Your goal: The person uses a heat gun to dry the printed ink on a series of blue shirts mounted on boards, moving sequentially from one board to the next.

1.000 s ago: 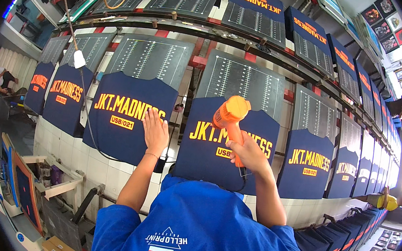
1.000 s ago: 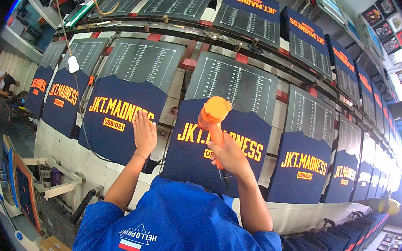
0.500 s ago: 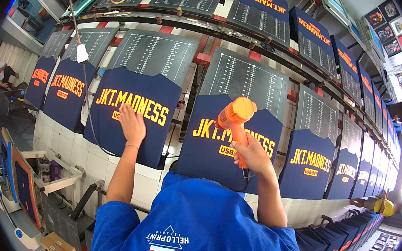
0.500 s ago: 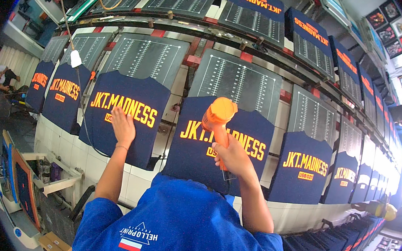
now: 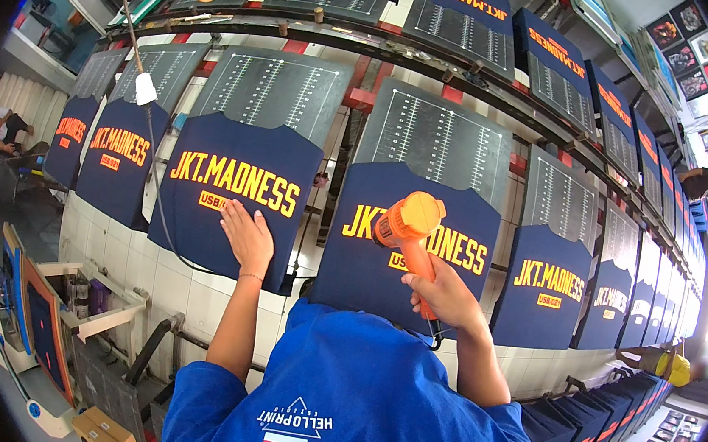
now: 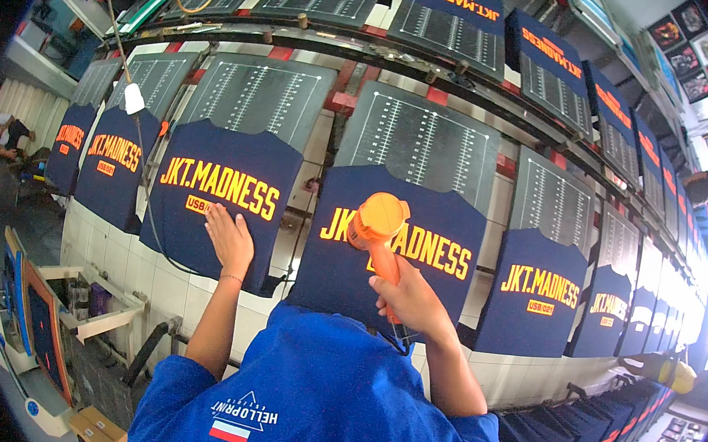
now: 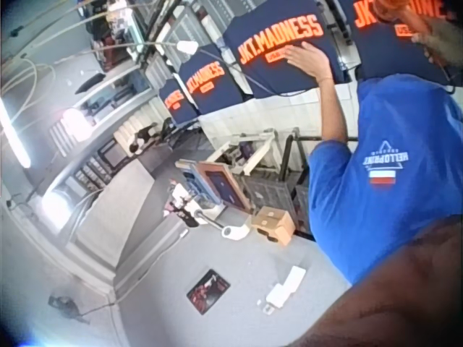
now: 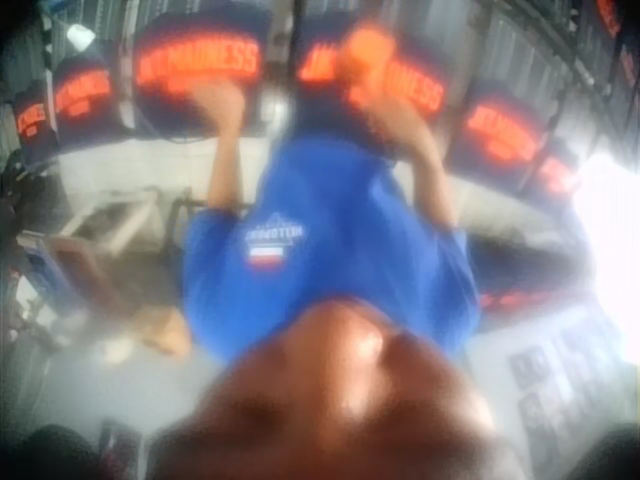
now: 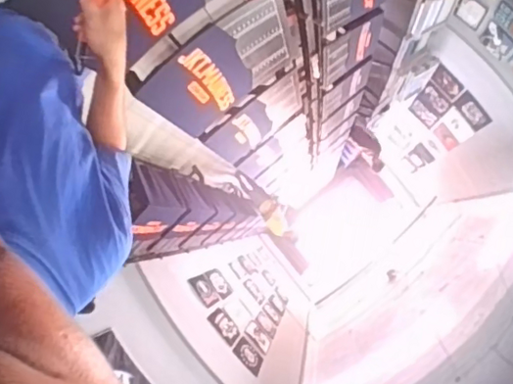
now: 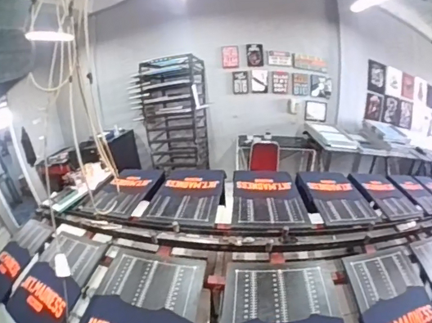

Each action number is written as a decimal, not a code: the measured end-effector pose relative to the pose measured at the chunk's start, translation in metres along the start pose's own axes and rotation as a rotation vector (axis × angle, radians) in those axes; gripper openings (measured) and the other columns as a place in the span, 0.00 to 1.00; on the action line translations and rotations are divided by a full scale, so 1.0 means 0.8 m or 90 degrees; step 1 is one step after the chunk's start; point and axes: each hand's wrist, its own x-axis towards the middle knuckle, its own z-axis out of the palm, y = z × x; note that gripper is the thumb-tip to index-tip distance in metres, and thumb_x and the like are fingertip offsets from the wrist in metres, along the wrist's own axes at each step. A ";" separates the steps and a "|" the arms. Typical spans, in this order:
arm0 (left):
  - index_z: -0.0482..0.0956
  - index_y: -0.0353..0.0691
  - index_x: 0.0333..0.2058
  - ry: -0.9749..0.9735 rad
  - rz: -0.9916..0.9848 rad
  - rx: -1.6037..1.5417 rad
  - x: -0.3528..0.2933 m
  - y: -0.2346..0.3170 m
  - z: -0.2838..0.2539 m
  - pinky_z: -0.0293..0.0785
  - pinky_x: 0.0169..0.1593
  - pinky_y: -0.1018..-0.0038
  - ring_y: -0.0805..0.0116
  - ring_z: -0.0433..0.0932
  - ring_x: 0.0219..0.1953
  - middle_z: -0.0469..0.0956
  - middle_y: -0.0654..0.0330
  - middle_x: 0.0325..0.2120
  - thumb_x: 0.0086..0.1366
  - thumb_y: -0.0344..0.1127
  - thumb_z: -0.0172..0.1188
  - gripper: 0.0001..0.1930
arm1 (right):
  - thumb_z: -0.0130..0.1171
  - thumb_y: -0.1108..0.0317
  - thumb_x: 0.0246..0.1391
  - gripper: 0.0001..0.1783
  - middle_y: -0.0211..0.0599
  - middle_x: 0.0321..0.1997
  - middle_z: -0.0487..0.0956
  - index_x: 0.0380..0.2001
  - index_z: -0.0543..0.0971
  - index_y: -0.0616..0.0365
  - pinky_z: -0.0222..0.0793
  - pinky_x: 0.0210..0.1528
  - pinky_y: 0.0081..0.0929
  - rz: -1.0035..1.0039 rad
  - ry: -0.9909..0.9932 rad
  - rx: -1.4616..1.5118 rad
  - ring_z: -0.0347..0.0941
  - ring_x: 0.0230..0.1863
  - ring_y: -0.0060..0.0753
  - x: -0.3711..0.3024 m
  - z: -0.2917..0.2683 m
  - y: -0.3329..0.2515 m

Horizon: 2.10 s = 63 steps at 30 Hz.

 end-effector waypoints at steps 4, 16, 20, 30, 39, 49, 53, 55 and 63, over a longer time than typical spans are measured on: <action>0.51 0.23 0.68 -0.023 0.068 -0.019 -0.022 0.010 -0.002 0.40 0.75 0.52 0.41 0.45 0.74 0.49 0.38 0.71 0.74 0.44 0.42 0.34 | 0.58 0.61 0.62 0.20 0.33 0.27 0.75 0.50 0.69 0.65 0.73 0.28 0.22 -0.001 -0.035 -0.004 0.74 0.25 0.22 0.005 0.009 -0.005; 0.53 0.23 0.68 0.037 -0.103 0.043 0.051 -0.061 -0.004 0.44 0.74 0.52 0.41 0.49 0.73 0.51 0.38 0.70 0.76 0.46 0.37 0.32 | 0.57 0.63 0.62 0.18 0.31 0.27 0.74 0.48 0.70 0.64 0.73 0.28 0.22 -0.032 -0.044 -0.014 0.73 0.25 0.20 0.029 0.011 -0.012; 0.54 0.23 0.68 0.042 -0.114 0.035 0.042 -0.049 0.000 0.44 0.74 0.52 0.40 0.49 0.73 0.52 0.38 0.70 0.76 0.46 0.37 0.32 | 0.58 0.64 0.62 0.15 0.28 0.26 0.73 0.46 0.72 0.63 0.72 0.28 0.21 -0.048 -0.033 0.003 0.72 0.24 0.18 0.040 0.010 -0.016; 0.54 0.24 0.68 0.015 -0.073 0.008 -0.001 -0.014 -0.009 0.42 0.74 0.53 0.40 0.48 0.73 0.51 0.37 0.70 0.75 0.45 0.41 0.32 | 0.59 0.64 0.61 0.18 0.29 0.27 0.72 0.48 0.70 0.63 0.74 0.28 0.20 -0.054 -0.013 0.037 0.72 0.24 0.17 0.059 0.008 -0.026; 0.53 0.27 0.68 -0.024 0.022 -0.029 -0.038 0.006 -0.015 0.41 0.74 0.50 0.38 0.46 0.73 0.49 0.37 0.70 0.74 0.44 0.45 0.33 | 0.58 0.64 0.62 0.22 0.28 0.26 0.72 0.53 0.69 0.66 0.73 0.27 0.19 -0.047 0.042 0.006 0.72 0.24 0.17 0.047 -0.003 -0.030; 0.52 0.27 0.69 -0.045 0.077 -0.039 -0.048 -0.003 -0.021 0.41 0.74 0.51 0.40 0.46 0.73 0.49 0.39 0.71 0.72 0.43 0.48 0.34 | 0.56 0.60 0.63 0.19 0.31 0.26 0.72 0.48 0.69 0.63 0.73 0.26 0.22 -0.104 -0.002 0.031 0.73 0.23 0.20 0.063 0.011 -0.021; 0.52 0.27 0.68 -0.050 0.107 -0.030 -0.055 -0.009 -0.019 0.41 0.74 0.50 0.40 0.46 0.73 0.50 0.39 0.71 0.72 0.43 0.48 0.34 | 0.56 0.61 0.63 0.18 0.30 0.28 0.72 0.47 0.69 0.62 0.73 0.27 0.22 -0.098 -0.008 0.009 0.73 0.24 0.20 0.070 0.012 -0.023; 0.53 0.27 0.68 -0.042 0.122 -0.024 -0.053 -0.009 -0.018 0.41 0.74 0.50 0.40 0.46 0.73 0.50 0.39 0.71 0.72 0.44 0.47 0.34 | 0.56 0.61 0.62 0.17 0.30 0.29 0.72 0.47 0.69 0.63 0.74 0.27 0.22 -0.095 -0.008 0.004 0.73 0.25 0.21 0.069 0.013 -0.024; 0.52 0.25 0.68 0.002 0.065 0.024 0.045 -0.020 0.007 0.39 0.75 0.54 0.45 0.45 0.74 0.49 0.39 0.71 0.75 0.48 0.43 0.35 | 0.59 0.64 0.61 0.20 0.29 0.29 0.74 0.51 0.70 0.65 0.73 0.29 0.21 -0.045 -0.032 0.015 0.72 0.25 0.18 0.043 0.016 -0.019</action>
